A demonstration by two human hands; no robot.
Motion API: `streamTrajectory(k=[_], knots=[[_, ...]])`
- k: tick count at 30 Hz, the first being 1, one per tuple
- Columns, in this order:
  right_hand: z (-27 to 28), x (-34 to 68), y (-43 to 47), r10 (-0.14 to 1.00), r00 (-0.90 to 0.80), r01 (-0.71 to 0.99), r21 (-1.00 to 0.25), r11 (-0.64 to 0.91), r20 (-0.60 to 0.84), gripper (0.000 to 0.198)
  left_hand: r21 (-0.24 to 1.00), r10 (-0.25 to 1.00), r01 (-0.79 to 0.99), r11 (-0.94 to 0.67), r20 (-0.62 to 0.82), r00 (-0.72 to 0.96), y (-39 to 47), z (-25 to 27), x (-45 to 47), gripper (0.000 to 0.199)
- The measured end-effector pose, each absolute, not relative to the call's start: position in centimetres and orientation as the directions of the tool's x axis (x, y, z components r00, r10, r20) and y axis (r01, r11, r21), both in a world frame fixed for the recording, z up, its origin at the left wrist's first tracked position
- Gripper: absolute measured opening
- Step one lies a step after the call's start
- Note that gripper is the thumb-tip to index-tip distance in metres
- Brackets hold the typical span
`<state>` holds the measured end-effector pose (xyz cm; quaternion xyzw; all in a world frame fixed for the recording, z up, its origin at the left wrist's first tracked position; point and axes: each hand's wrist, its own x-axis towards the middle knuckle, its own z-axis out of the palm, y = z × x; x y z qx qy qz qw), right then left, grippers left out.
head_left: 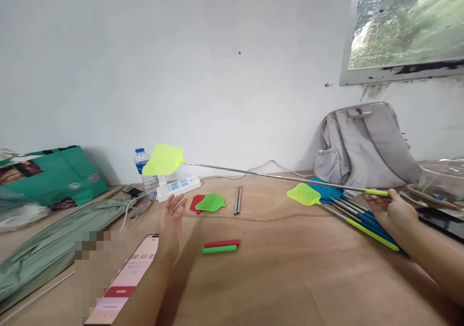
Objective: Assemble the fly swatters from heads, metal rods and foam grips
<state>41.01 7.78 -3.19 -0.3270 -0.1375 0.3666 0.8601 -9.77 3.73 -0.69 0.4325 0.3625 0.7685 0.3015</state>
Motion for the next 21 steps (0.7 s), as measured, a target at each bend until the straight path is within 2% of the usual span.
streamTrajectory(k=[2,4,8,14,21], knots=[[-3.0,41.4,7.6,0.715,0.699,-0.539,-0.66,0.523,-0.005,0.035,0.765,0.806,-0.356,-0.537,0.341,-0.484,3.8,-0.4,-10.1,0.037],[-2.8,41.7,7.4,0.711,0.703,-0.54,-0.652,0.532,-0.003,0.033,0.722,0.804,-0.434,-0.539,0.287,-0.521,3.7,-0.1,-10.3,0.03],[-2.3,42.0,7.0,0.715,0.699,-0.548,-0.644,0.534,-0.001,0.033,0.668,0.775,-0.49,-0.561,0.215,-0.594,2.9,0.7,-10.3,0.021],[-1.9,42.2,6.3,0.744,0.667,-0.574,-0.661,0.483,-0.036,0.035,0.602,0.73,-0.525,-0.602,0.148,-0.667,2.8,1.1,-10.1,0.025],[-1.9,42.9,5.7,0.7,0.714,-0.535,-0.617,0.578,0.036,0.036,0.6,0.696,-0.539,-0.591,0.041,-0.717,3.6,1.0,-10.5,0.03]])
